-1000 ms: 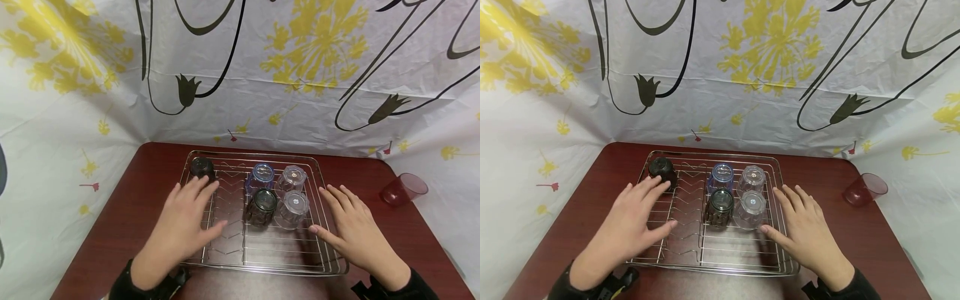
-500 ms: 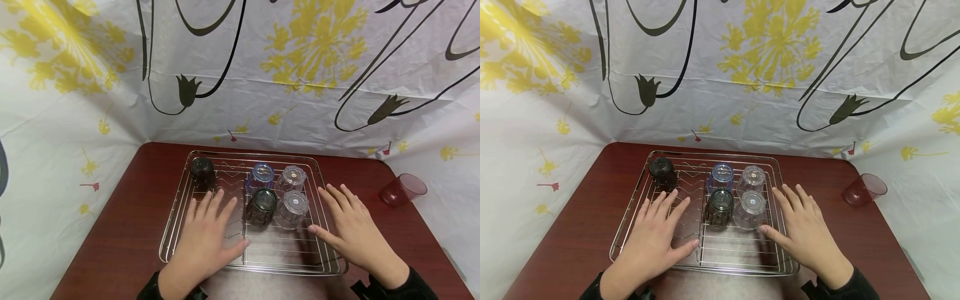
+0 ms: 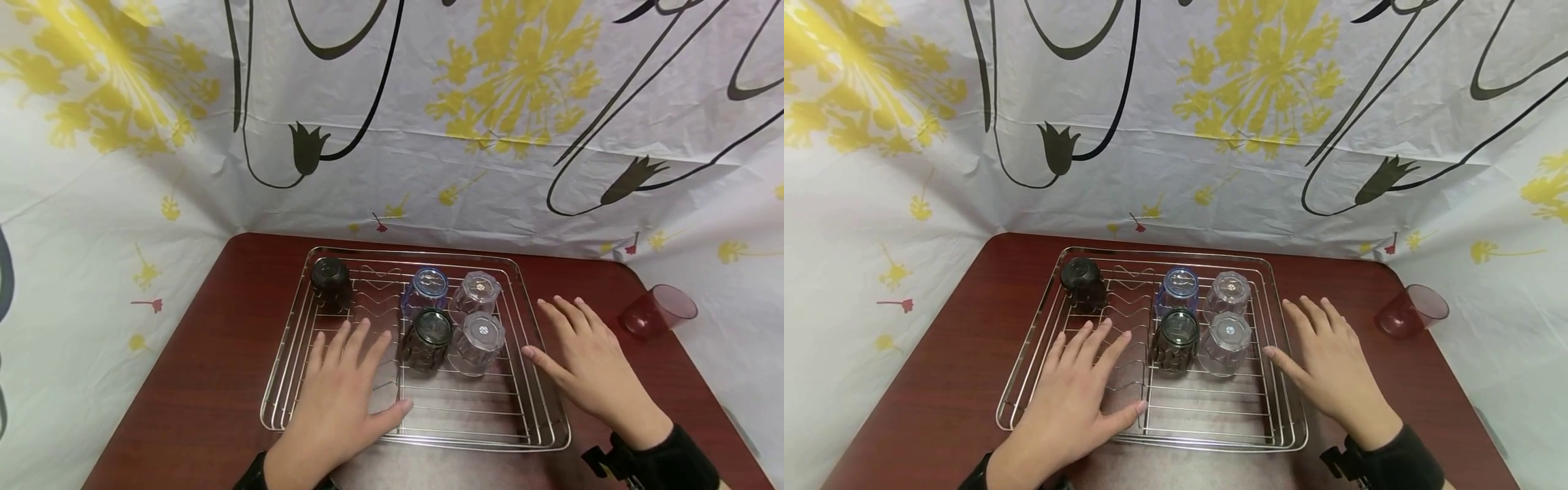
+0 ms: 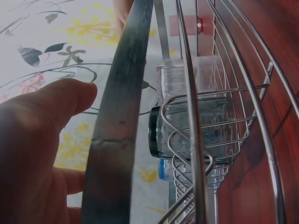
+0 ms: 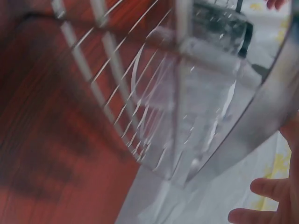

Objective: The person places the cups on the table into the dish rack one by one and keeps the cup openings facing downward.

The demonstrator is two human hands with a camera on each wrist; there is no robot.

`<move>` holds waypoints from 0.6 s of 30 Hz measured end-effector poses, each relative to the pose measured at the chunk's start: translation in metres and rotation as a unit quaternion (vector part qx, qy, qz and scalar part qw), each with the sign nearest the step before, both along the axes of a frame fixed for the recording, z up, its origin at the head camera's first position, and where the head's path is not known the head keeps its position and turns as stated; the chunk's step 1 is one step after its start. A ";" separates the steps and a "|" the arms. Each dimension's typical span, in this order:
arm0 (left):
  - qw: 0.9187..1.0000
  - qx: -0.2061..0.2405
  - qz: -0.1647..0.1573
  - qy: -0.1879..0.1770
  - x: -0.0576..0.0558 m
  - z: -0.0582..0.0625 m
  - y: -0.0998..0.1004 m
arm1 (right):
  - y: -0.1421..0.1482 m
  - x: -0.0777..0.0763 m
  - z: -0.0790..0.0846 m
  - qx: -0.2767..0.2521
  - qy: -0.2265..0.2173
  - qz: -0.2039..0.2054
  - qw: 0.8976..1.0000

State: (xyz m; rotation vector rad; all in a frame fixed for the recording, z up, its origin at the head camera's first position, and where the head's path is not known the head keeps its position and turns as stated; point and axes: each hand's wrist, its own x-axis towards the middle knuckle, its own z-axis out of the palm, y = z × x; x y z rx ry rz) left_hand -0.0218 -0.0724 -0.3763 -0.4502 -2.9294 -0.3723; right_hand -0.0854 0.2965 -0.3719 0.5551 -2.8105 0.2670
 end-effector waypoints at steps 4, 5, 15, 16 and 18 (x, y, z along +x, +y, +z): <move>1.000 0.008 0.001 0.004 0.000 -0.001 -0.001 | 0.014 -0.009 -0.005 0.004 -0.008 -0.024 1.000; 1.000 0.008 0.001 0.006 0.000 -0.002 -0.001 | 0.018 -0.011 -0.007 0.006 -0.010 -0.029 1.000; 1.000 -0.002 0.003 0.013 0.000 -0.004 -0.002 | 0.047 -0.025 -0.024 -0.003 -0.025 -0.062 0.998; 1.000 -0.001 0.003 0.013 0.000 -0.004 -0.002 | 0.049 -0.026 -0.024 -0.005 -0.023 -0.064 0.998; 1.000 0.002 0.002 0.012 0.000 -0.004 -0.002 | 0.052 -0.028 -0.025 -0.007 -0.018 -0.067 0.998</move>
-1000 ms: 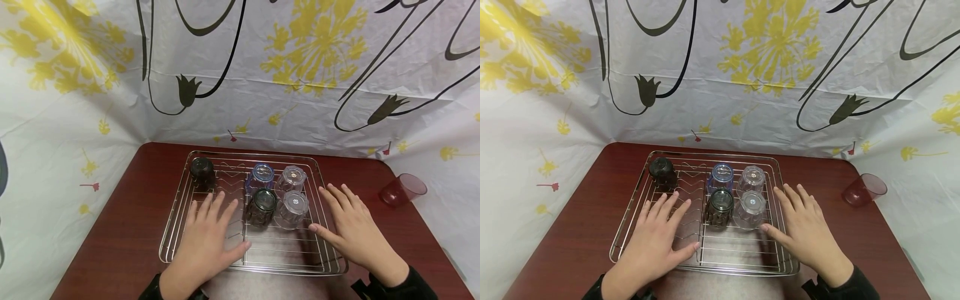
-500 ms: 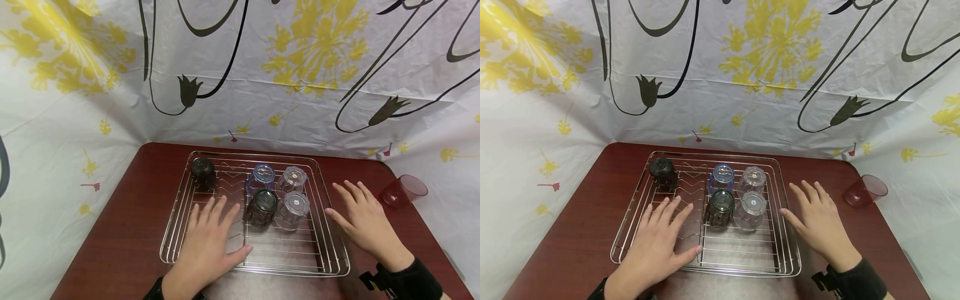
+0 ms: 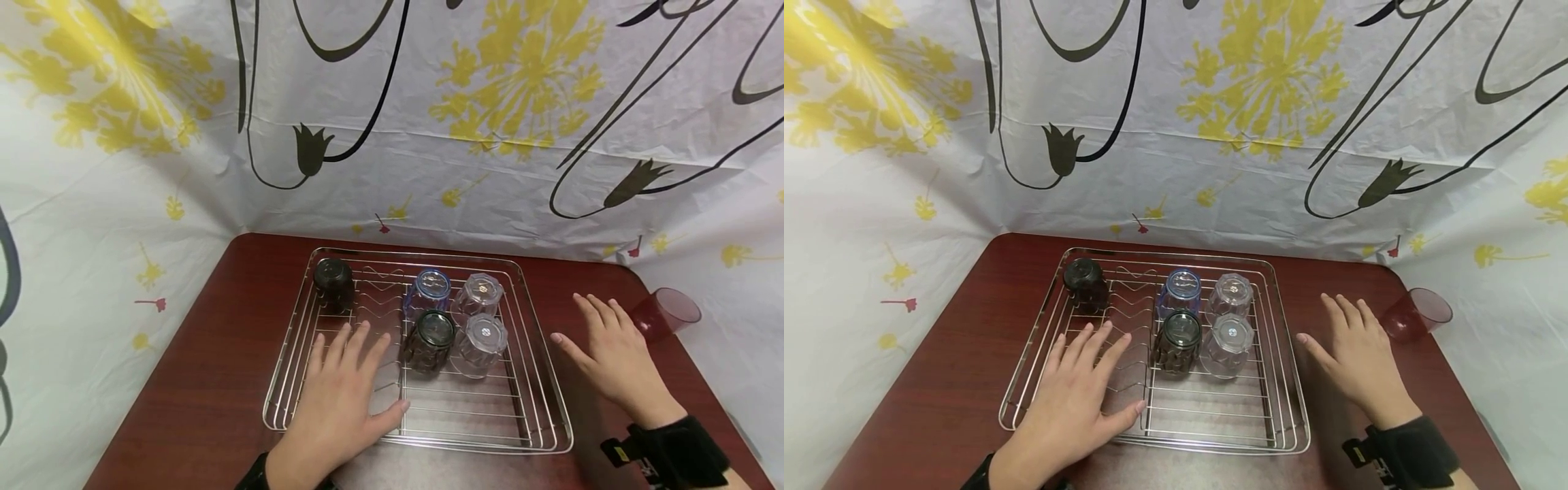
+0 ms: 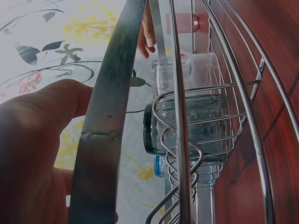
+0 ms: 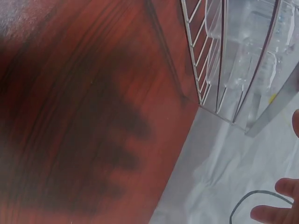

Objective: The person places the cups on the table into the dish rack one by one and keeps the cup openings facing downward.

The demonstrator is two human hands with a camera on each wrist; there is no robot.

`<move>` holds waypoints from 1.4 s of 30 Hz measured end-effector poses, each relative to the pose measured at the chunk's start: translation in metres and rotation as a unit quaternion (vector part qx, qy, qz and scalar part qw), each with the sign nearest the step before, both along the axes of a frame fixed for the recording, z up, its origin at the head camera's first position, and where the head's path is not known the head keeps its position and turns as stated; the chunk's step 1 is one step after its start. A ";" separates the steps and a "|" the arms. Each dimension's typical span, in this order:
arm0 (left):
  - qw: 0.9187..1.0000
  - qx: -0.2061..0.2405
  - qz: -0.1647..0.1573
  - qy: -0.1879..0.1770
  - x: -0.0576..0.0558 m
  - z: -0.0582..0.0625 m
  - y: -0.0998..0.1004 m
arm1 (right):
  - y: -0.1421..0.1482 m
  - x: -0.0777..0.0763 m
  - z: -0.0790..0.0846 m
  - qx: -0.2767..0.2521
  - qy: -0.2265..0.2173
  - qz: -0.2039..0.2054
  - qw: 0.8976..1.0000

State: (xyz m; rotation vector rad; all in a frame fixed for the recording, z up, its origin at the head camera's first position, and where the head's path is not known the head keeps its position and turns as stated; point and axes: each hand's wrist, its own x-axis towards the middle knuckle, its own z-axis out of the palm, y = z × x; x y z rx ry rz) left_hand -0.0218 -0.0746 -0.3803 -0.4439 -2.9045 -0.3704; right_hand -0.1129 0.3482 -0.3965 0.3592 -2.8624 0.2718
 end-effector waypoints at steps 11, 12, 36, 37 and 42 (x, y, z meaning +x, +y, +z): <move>1.000 0.003 0.005 0.011 0.001 -0.001 -0.001 | 0.023 -0.010 -0.003 0.004 -0.015 -0.034 0.999; 1.000 0.003 0.005 0.011 0.001 -0.001 -0.001 | 0.027 -0.012 -0.005 0.007 -0.017 -0.038 0.999; 1.000 -0.007 0.013 -0.003 0.002 -0.004 -0.001 | 0.093 -0.036 -0.009 0.022 -0.024 -0.091 0.995; 1.000 -0.008 0.014 -0.002 0.002 -0.004 -0.001 | 0.096 -0.037 -0.010 0.023 -0.023 -0.091 0.995; 1.000 -0.004 0.011 -0.003 0.002 -0.006 0.000 | 0.105 -0.038 -0.011 0.029 -0.022 -0.099 0.994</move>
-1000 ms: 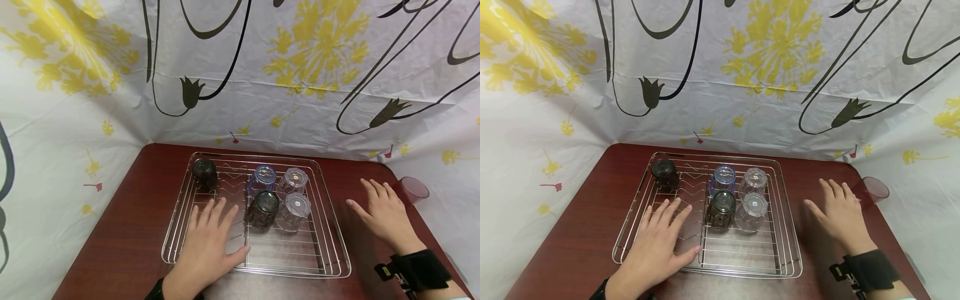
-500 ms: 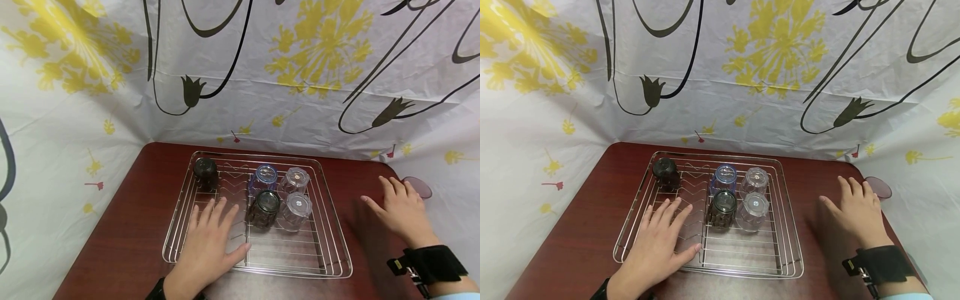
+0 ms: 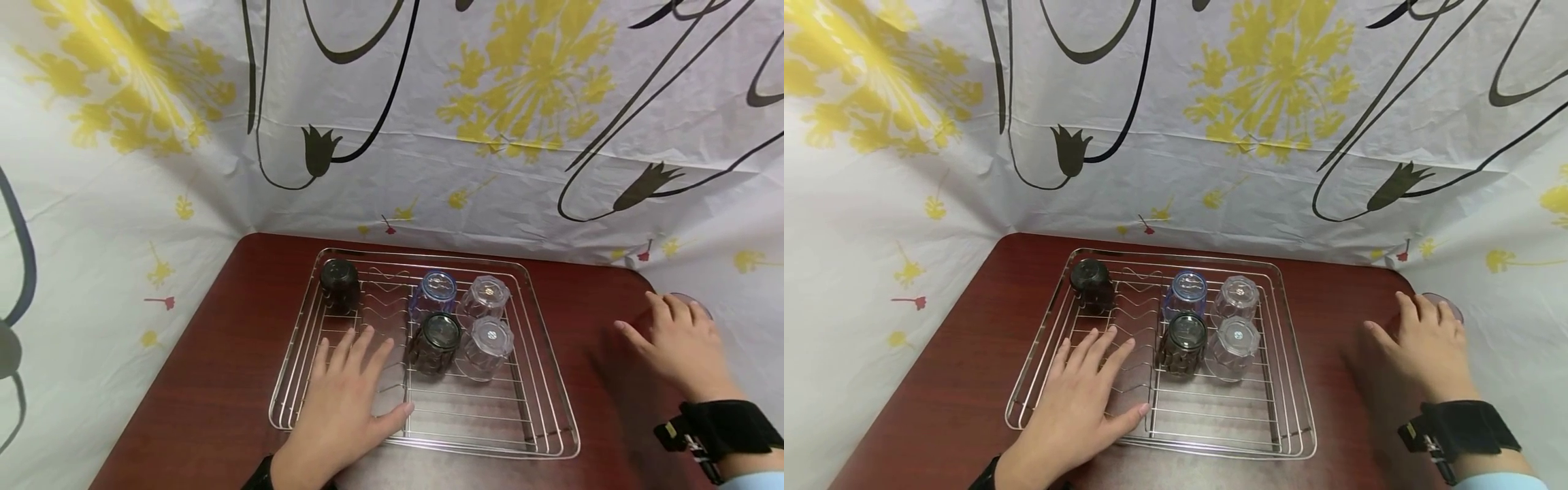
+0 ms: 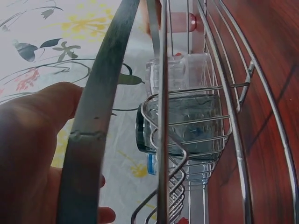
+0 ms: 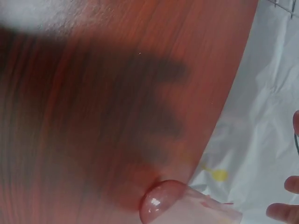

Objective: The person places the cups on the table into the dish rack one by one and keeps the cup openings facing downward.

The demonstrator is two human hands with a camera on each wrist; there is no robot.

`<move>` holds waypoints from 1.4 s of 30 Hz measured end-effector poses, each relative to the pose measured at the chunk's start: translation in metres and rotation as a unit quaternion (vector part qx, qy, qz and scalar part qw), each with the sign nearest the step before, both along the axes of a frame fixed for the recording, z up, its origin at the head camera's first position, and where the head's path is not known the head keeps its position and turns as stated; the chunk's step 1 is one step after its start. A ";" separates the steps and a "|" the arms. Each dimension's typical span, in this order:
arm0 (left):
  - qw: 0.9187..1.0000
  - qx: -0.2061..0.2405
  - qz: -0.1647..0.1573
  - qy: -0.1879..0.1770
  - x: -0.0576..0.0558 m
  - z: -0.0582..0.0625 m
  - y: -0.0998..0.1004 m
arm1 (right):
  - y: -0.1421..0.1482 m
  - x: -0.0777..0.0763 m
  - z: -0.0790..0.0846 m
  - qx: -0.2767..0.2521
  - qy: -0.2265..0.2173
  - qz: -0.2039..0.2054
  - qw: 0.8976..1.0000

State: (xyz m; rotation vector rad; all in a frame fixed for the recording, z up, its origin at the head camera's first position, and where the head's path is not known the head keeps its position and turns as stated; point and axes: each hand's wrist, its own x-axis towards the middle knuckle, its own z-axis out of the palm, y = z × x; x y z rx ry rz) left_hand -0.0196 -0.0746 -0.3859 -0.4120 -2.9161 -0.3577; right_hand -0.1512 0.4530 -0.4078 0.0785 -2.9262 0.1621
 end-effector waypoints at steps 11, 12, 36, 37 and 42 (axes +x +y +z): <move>1.000 -0.002 0.004 0.002 0.001 0.000 -0.001 | 0.012 -0.008 0.000 0.004 -0.027 -0.055 0.998; 1.000 -0.001 0.003 0.002 0.001 0.000 -0.001 | 0.014 -0.008 0.000 0.003 -0.032 -0.059 0.998; 1.000 0.005 0.011 0.002 0.003 0.000 -0.009 | 0.039 -0.024 0.000 0.016 -0.050 -0.090 0.995; 1.000 0.006 0.010 0.003 0.003 0.000 -0.009 | 0.040 -0.025 0.000 0.017 -0.051 -0.091 0.994; 1.000 0.003 0.012 0.008 0.003 -0.001 -0.009 | 0.043 -0.027 -0.001 0.024 -0.063 -0.093 0.993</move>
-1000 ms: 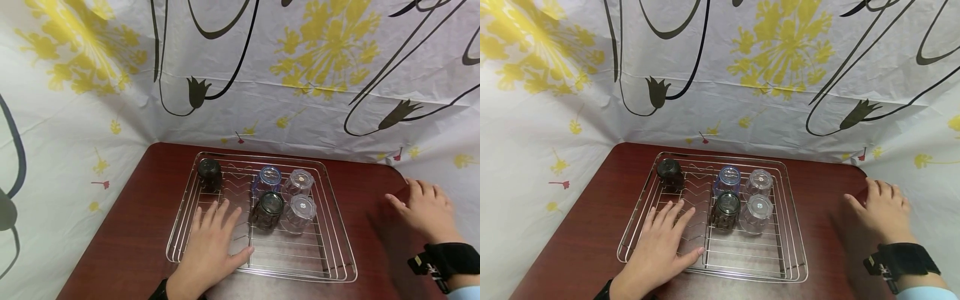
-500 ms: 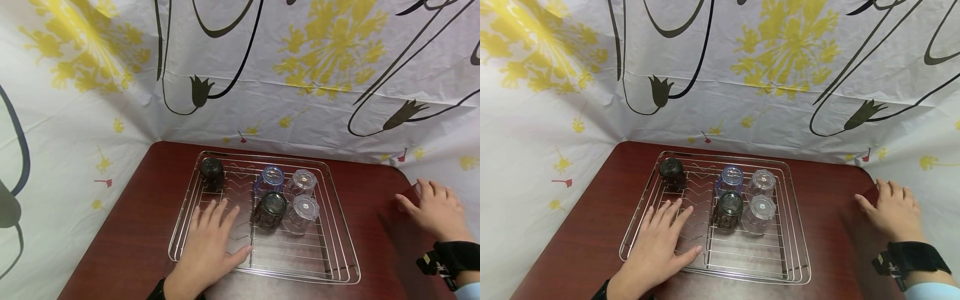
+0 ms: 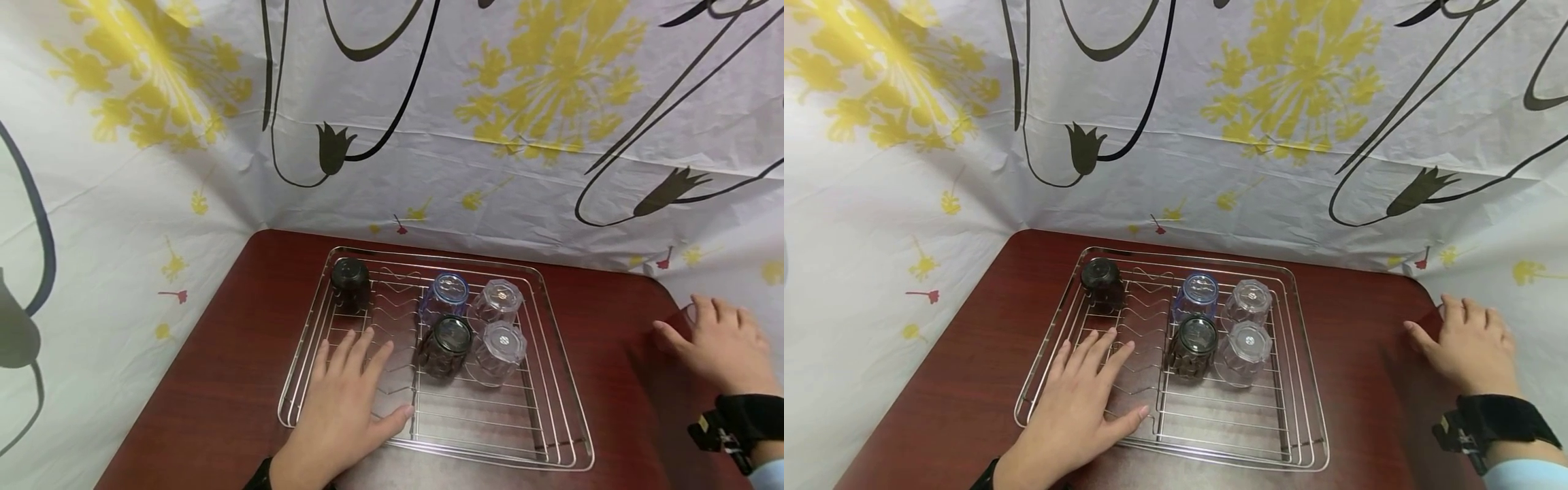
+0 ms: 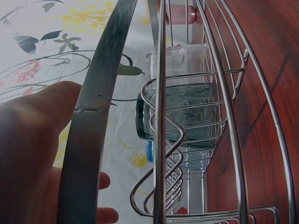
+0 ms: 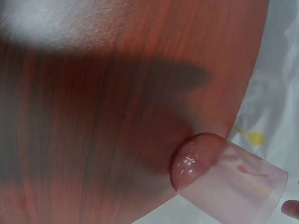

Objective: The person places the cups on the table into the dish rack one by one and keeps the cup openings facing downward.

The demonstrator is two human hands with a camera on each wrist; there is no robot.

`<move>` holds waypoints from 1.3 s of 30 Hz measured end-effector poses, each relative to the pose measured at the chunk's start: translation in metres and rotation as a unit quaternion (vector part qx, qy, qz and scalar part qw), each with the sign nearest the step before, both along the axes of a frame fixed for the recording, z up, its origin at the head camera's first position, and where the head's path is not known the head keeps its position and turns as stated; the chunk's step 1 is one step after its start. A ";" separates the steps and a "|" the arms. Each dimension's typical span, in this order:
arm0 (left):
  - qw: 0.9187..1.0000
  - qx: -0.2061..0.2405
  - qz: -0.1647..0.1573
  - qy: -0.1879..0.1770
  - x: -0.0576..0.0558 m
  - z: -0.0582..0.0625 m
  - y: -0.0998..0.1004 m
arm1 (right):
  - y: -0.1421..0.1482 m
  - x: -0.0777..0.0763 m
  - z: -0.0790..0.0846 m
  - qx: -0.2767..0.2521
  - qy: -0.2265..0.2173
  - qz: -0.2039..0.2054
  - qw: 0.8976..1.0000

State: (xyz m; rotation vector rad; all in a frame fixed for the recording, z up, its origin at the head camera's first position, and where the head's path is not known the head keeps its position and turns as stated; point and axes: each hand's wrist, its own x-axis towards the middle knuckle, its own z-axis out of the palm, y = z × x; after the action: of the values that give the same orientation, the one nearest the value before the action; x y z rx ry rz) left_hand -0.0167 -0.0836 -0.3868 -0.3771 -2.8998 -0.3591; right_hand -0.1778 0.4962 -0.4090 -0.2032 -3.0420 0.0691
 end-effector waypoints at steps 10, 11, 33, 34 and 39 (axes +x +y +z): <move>1.000 -0.004 0.002 0.001 0.001 -0.002 0.000 | 0.003 -0.006 -0.003 0.004 -0.011 -0.006 1.000; 1.000 -0.003 0.002 0.001 0.001 -0.003 0.000 | 0.004 -0.007 -0.004 0.004 -0.011 -0.007 1.000; 1.000 -0.007 0.007 0.002 0.002 -0.003 -0.001 | 0.011 -0.008 -0.015 -0.011 -0.044 -0.005 0.999; 1.000 -0.006 0.007 0.003 0.002 -0.003 -0.001 | 0.011 -0.008 -0.015 -0.010 -0.044 -0.005 0.999; 1.000 -0.003 0.007 0.005 0.002 -0.004 -0.002 | 0.010 -0.009 -0.017 -0.011 -0.047 -0.006 0.999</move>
State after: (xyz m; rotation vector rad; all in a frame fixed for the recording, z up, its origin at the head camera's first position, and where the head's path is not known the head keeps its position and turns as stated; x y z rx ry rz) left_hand -0.0150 -0.0861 -0.3905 -0.3597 -2.8932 -0.3456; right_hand -0.1869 0.5067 -0.4256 -0.2345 -3.1352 0.0949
